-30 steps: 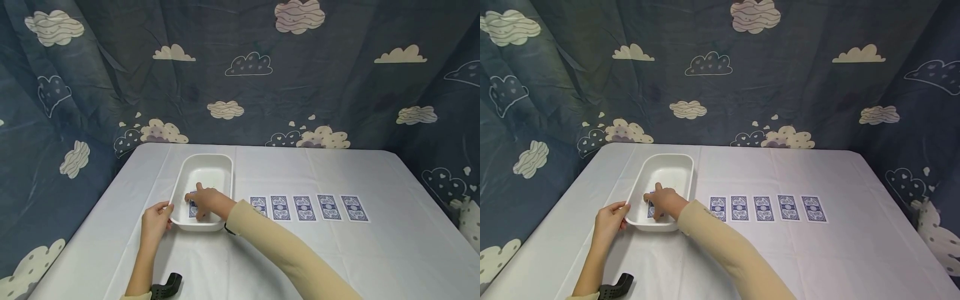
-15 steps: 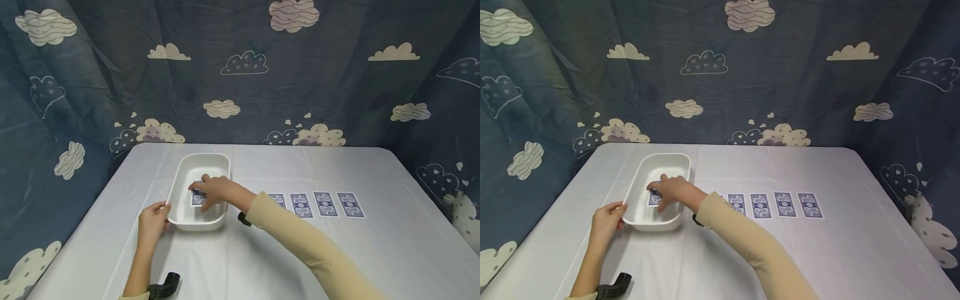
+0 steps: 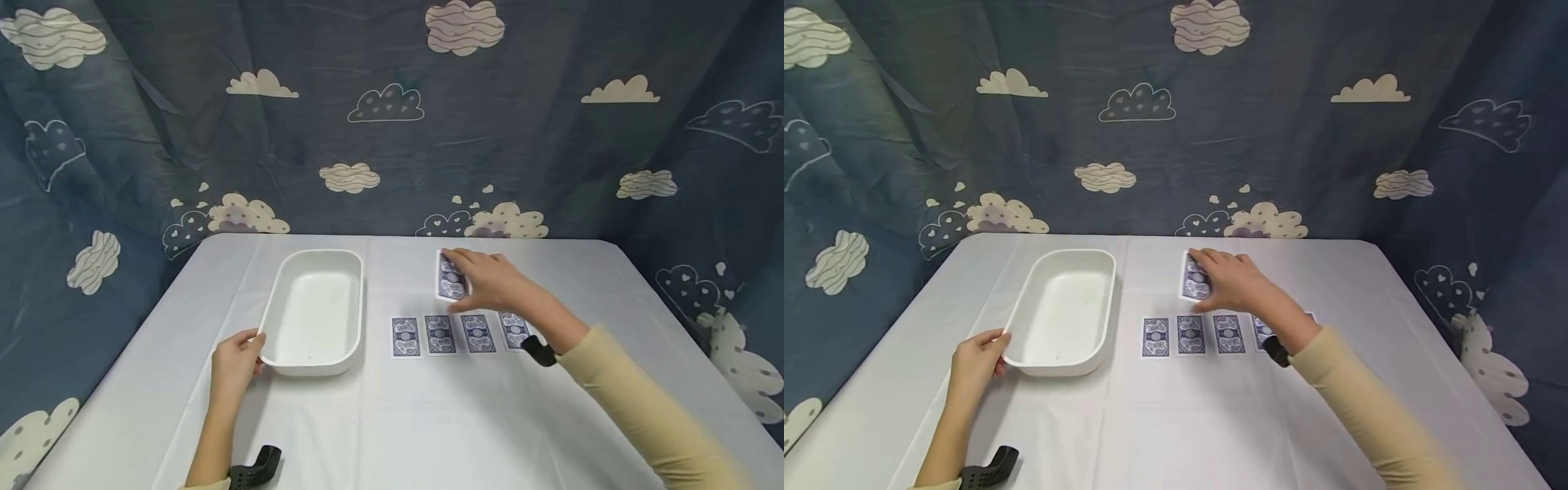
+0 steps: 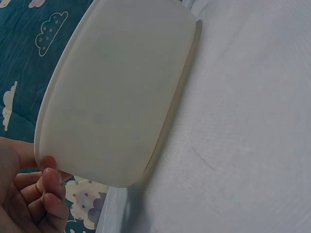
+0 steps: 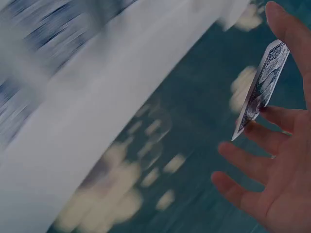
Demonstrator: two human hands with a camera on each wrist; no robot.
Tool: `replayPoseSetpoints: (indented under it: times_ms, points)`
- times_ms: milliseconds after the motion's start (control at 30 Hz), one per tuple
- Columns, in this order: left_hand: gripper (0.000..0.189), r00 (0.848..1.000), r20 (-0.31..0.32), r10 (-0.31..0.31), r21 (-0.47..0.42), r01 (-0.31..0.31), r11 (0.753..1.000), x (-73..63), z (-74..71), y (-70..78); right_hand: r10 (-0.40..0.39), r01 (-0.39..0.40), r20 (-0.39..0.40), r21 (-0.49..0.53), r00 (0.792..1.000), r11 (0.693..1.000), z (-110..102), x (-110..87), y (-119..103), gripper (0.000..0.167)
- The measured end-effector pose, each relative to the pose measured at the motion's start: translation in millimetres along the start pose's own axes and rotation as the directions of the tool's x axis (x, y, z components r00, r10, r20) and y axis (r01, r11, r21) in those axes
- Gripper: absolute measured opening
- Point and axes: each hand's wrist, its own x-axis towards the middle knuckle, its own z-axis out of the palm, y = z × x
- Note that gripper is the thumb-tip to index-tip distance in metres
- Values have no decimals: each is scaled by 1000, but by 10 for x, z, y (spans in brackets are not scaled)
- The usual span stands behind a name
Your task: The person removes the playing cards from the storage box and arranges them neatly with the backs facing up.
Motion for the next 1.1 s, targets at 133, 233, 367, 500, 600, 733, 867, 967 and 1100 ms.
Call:
replayPoseSetpoints:
  times_ms: [133,233,367,500,600,733,867,967,1100]
  points:
    - [37,1000,-5,3,-1,-3,1000,-5,4,-1,123,-120,50,-51,991,991,110,-382,554,109]
    - [37,1000,-5,-1,-1,1,1000,-2,-5,-15,189,-181,105,-77,976,980,247,-638,884,111]
    - [38,1000,-7,-20,-11,20,1000,-3,-3,-39,218,-207,146,-82,965,975,411,-917,1237,113]
    - [38,1000,-3,-30,-20,30,999,-2,5,-33,183,-166,147,-117,972,979,544,-1093,1548,113]
    - [38,1000,6,-30,-16,30,999,-3,19,-20,173,-151,167,-135,971,979,640,-1158,1741,112]
    - [39,999,6,-33,-17,33,999,3,33,-26,197,-173,226,-120,954,978,715,-1150,1883,110]
    - [38,1000,1,-31,-20,31,999,8,40,-32,218,-182,278,-149,935,972,741,-1129,1959,108]
    - [37,1000,-8,-27,-20,27,999,11,40,-31,221,-176,302,-170,927,970,755,-1110,2005,108]
    - [38,1000,-13,-26,-20,25,999,12,26,-28,243,-199,336,-161,910,967,752,-1074,2046,107]
